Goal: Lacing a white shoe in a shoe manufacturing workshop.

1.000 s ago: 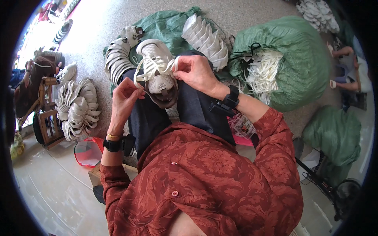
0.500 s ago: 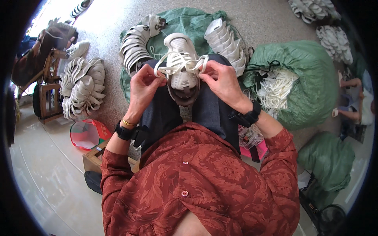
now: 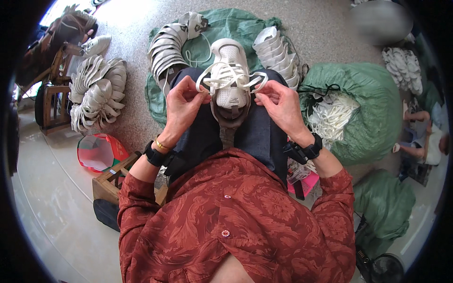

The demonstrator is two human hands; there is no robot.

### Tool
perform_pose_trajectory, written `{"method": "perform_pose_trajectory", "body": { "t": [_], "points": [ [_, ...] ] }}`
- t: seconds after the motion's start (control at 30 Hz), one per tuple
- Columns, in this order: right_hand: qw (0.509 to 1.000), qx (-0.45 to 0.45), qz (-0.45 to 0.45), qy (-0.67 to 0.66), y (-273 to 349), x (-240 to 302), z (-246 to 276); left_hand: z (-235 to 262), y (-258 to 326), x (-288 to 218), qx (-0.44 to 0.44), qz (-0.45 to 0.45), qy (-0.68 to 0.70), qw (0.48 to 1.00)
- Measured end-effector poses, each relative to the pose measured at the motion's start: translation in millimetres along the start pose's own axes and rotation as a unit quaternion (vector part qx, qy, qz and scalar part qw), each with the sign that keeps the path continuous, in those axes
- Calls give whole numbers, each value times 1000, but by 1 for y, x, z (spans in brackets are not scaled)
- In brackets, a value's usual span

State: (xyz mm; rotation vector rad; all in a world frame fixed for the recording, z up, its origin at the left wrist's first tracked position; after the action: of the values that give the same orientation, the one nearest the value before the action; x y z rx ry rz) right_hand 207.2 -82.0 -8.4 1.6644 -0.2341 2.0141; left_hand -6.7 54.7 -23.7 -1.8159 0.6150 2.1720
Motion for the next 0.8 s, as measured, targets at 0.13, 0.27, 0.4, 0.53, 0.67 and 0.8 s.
{"method": "perform_pose_trajectory", "body": {
  "t": [0.13, 0.27, 0.4, 0.53, 0.67, 0.8],
  "points": [
    [1000, 13, -13, 13, 0, 0, 0, -1, -1, 2, -17, 0, -2, 1000],
    [1000, 2, -7, 7, -2, -2, 0, -2, -2, -6, -4, -29, -28, 999],
    [1000, -2, -13, -3, -3, -6, -1, -1, 0, -9, -14, -47, -68, 997],
    [1000, -5, -6, -3, -2, -4, 0, -6, 2, -28, -24, -95, -164, 982],
    [1000, -1, -3, -9, -3, -3, -2, -12, 5, -40, -31, -195, -201, 960],
    [1000, 0, -9, -1, -1, 3, -3, -5, 1, -24, -19, -106, -179, 978]
  ]
}}
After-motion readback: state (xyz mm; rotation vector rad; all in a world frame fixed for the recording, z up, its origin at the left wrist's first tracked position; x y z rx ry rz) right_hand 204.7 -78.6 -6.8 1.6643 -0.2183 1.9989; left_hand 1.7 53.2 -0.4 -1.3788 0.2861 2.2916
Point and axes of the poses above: each hand's wrist, its own y-axis away from the middle knuckle, its own z-axis out of the back of the hand, x = y × z, the point moved 7 cm from there along -y, towards the middle knuckle, and after that the axes turned 8 degrees about -x, right-handed, at the moved point
